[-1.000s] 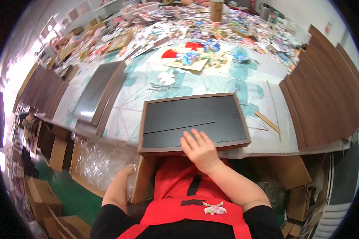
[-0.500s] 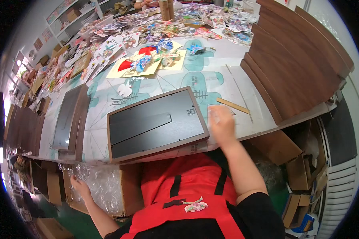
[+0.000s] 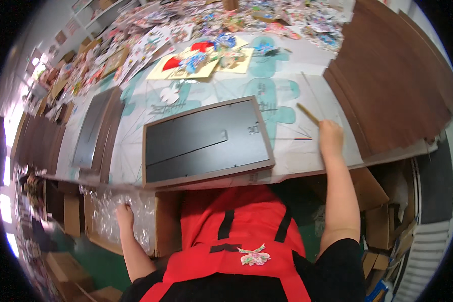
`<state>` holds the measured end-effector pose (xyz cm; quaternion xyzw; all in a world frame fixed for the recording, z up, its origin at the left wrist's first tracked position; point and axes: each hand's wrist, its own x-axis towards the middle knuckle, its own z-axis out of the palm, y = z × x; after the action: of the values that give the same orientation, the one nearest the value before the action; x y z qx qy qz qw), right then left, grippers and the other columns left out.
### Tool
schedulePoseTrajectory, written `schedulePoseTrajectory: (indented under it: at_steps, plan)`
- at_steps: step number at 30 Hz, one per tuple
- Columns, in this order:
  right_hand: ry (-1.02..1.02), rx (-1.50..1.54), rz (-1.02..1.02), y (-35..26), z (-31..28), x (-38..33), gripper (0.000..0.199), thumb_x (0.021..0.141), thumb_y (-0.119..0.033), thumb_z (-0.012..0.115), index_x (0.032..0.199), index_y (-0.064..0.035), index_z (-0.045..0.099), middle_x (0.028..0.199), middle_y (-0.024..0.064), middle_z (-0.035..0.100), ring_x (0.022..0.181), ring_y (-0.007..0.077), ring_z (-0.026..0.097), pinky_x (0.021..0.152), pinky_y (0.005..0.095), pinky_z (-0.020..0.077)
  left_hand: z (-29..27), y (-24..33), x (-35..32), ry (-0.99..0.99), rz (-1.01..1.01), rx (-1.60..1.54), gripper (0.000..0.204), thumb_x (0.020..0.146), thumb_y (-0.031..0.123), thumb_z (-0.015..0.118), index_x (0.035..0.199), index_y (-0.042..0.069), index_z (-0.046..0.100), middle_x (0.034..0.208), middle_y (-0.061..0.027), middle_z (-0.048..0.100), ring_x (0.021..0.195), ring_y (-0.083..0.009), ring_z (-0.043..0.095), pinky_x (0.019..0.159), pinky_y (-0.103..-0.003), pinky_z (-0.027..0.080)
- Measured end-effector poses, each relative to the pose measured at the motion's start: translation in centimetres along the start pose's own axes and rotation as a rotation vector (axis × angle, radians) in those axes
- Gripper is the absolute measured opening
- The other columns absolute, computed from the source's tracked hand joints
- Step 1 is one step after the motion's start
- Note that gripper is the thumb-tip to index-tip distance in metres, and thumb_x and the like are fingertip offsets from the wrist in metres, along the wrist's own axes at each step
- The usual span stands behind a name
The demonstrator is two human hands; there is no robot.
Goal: The person assembles decorative picture frames by inserting paper cutouts and backing boards into wooden frames. They use a wooden stick to press the backing into place and a plastic scraper to smooth the glass surface. The person handles multiple frames sequentially, placing finished units aside.
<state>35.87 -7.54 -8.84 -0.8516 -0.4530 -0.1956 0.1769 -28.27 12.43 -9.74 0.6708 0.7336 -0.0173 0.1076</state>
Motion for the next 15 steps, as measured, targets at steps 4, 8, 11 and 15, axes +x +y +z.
schedulePoseTrajectory:
  at_steps: [4, 8, 11, 15]
  plan:
    - [0.128, 0.604, 0.142, -6.3, -3.9, 2.2, 0.016, 0.093, -0.009, 0.043, 0.095, -0.0013, 0.057, 0.077, 0.0199, 0.062, 0.072, 0.0372, 0.06, 0.062, 0.0412, 0.0457, -3.0, 3.4, -2.3, 0.812, 0.4, -0.465, 0.018, 0.082, -0.003, 0.047, 0.096, 0.0, 0.058, 0.095, -0.0189, 0.057, 0.088, -0.0344, 0.055, 0.079, -0.041, 0.045]
    - [-0.229, 0.818, -0.053, -15.8, -7.4, 1.6, 0.014, 0.089, -0.013, 0.049, 0.098, -0.0044, 0.057, 0.078, 0.0208, 0.062, 0.069, 0.0345, 0.061, 0.062, 0.0391, 0.0464, -4.8, 11.7, -5.3, 0.516, 0.817, -0.534, 0.026, 0.078, 0.0, 0.059, 0.104, -0.001, 0.058, 0.105, -0.0174, 0.057, 0.095, -0.0323, 0.056, 0.083, -0.037, 0.045]
    - [-0.464, 0.765, -0.384, -21.0, -6.7, 0.2, 0.016, 0.084, -0.023, 0.058, 0.086, -0.0087, 0.063, 0.068, 0.0171, 0.061, 0.063, 0.0337, 0.061, 0.057, 0.0405, 0.0463, -4.7, 16.4, -6.7, 0.274, 0.955, -0.625, 0.045, 0.074, 0.011, 0.072, 0.114, 0.0, 0.055, 0.111, -0.0169, 0.054, 0.102, -0.0337, 0.052, 0.088, -0.038, 0.043]
    - [-0.554, 0.593, -0.462, -23.5, -6.2, -0.2, 0.02, 0.083, -0.028, 0.059, 0.078, -0.0107, 0.067, 0.062, 0.0142, 0.06, 0.06, 0.034, 0.06, 0.056, 0.0425, 0.0466, -3.7, 18.9, -5.9, 0.164, 0.997, -0.546, 0.052, 0.068, 0.017, 0.075, 0.114, 0.003, 0.057, 0.106, -0.0129, 0.055, 0.099, -0.0301, 0.05, 0.087, -0.037, 0.039]
